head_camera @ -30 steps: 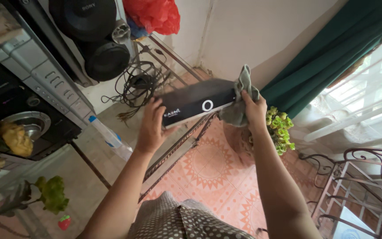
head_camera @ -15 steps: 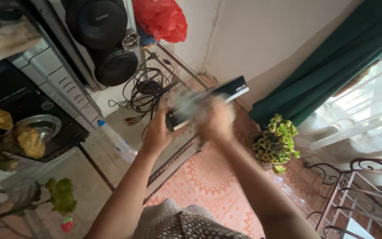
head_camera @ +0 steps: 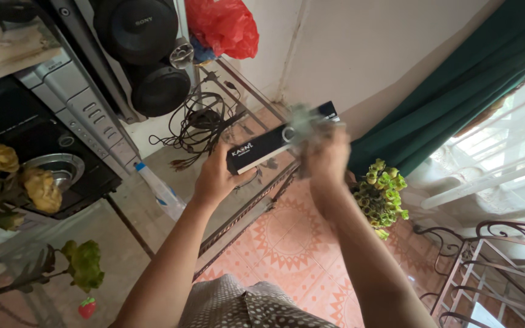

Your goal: The person moves a book and a small unit on a glass-topped table, then uses a cloth and a spray cleaner to thoroughly wipe the top, front, and cables of a black electronic receiver.

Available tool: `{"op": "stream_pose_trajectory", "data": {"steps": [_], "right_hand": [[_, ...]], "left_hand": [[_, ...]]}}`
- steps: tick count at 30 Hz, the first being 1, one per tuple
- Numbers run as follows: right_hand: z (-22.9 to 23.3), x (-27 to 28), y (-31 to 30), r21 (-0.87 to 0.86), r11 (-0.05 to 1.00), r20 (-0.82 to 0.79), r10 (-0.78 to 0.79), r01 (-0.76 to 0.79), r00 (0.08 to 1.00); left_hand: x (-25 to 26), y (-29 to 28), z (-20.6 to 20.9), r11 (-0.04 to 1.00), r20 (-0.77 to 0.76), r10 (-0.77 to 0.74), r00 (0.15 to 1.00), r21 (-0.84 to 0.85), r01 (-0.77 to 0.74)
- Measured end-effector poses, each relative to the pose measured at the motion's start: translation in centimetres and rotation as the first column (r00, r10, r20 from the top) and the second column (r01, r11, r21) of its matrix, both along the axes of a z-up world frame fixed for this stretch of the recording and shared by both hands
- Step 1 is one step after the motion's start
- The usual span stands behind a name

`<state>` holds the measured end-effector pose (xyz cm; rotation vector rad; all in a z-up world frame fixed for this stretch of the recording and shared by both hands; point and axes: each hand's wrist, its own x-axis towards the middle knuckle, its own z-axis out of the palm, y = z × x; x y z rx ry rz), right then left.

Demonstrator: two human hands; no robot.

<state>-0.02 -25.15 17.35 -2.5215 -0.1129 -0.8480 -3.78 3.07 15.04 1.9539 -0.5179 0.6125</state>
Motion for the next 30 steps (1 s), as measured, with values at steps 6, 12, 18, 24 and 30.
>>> {"op": "stream_pose_trajectory", "data": {"steps": [6,12,18,24,30], "right_hand": [[-4.7,-2.2,6.3,0.119,0.951,0.130,0.270,-0.286,0.954],[-0.2,0.1,3.0,-0.124,0.977,-0.117,0.161,-0.175,0.980],[-5.5,2.7,-0.1,-0.036,0.998,0.187,0.063,-0.057,0.980],[-2.2,-1.2,6.8,-0.195,0.929,0.030,0.325,-0.314,0.945],[-0.7,8.5,-4.4,0.215,0.967,0.139,0.109,-0.137,0.984]], "left_hand": [[0.4,-0.1,0.7,0.998,0.074,-0.047,0.996,-0.035,0.050],[0.3,0.3,0.7,0.999,-0.016,-0.043,0.999,-0.027,0.043],[0.7,0.1,0.8,1.000,-0.096,-0.017,0.995,-0.020,0.016],[0.8,0.5,1.6,0.992,0.062,-0.109,0.992,-0.056,0.112],[2.9,1.0,1.3,0.999,-0.131,-0.043,0.990,-0.004,0.042]]}}
